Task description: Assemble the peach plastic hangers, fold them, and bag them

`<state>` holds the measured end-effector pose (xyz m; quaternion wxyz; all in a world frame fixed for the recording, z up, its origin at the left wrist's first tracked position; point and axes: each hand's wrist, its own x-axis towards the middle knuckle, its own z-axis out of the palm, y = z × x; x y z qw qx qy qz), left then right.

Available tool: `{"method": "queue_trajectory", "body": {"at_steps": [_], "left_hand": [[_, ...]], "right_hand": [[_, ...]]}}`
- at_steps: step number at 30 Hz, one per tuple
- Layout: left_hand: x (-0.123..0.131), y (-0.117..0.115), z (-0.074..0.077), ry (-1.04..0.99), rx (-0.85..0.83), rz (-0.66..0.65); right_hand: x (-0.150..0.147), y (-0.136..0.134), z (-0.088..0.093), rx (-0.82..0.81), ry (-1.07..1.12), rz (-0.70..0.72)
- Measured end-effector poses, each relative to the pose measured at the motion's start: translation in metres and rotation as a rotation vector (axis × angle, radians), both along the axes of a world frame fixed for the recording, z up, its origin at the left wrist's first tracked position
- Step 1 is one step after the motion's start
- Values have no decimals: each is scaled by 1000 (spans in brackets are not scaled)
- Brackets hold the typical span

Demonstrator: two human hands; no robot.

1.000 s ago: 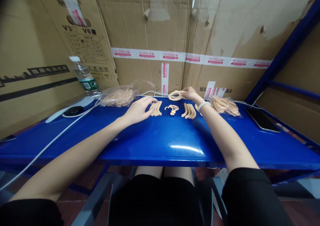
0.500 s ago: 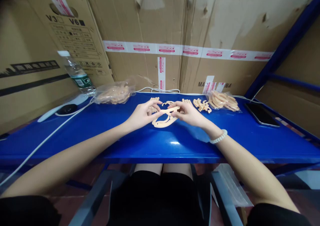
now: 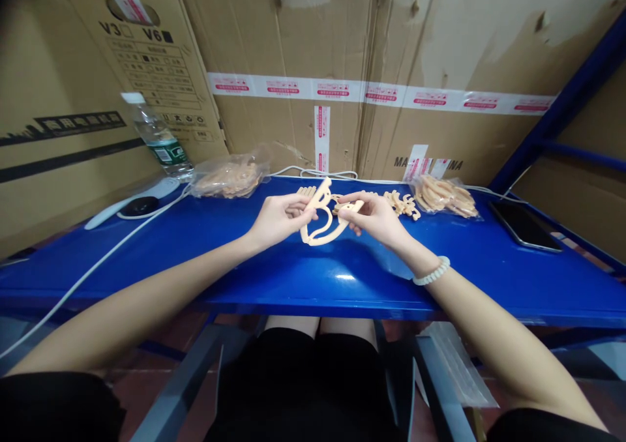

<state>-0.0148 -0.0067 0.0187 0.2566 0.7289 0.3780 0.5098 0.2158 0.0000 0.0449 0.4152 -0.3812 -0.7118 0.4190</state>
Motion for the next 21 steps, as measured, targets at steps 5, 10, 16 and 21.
{"method": "queue_trajectory", "body": {"at_steps": [5,10,16,21], "left_hand": [[-4,7,5,-162,-2,77],[-10,19,3,-295,-40,146],[-14,24,1,-292,-131,112],[-7,14,3,-173,-277,-88]], "right_hand": [[12,10,-1,-181,-3,24],[17,18,-5,-195,8,-12],[19,19,-6,-151,123,-50],[14,14,-5,-159,169,30]]}}
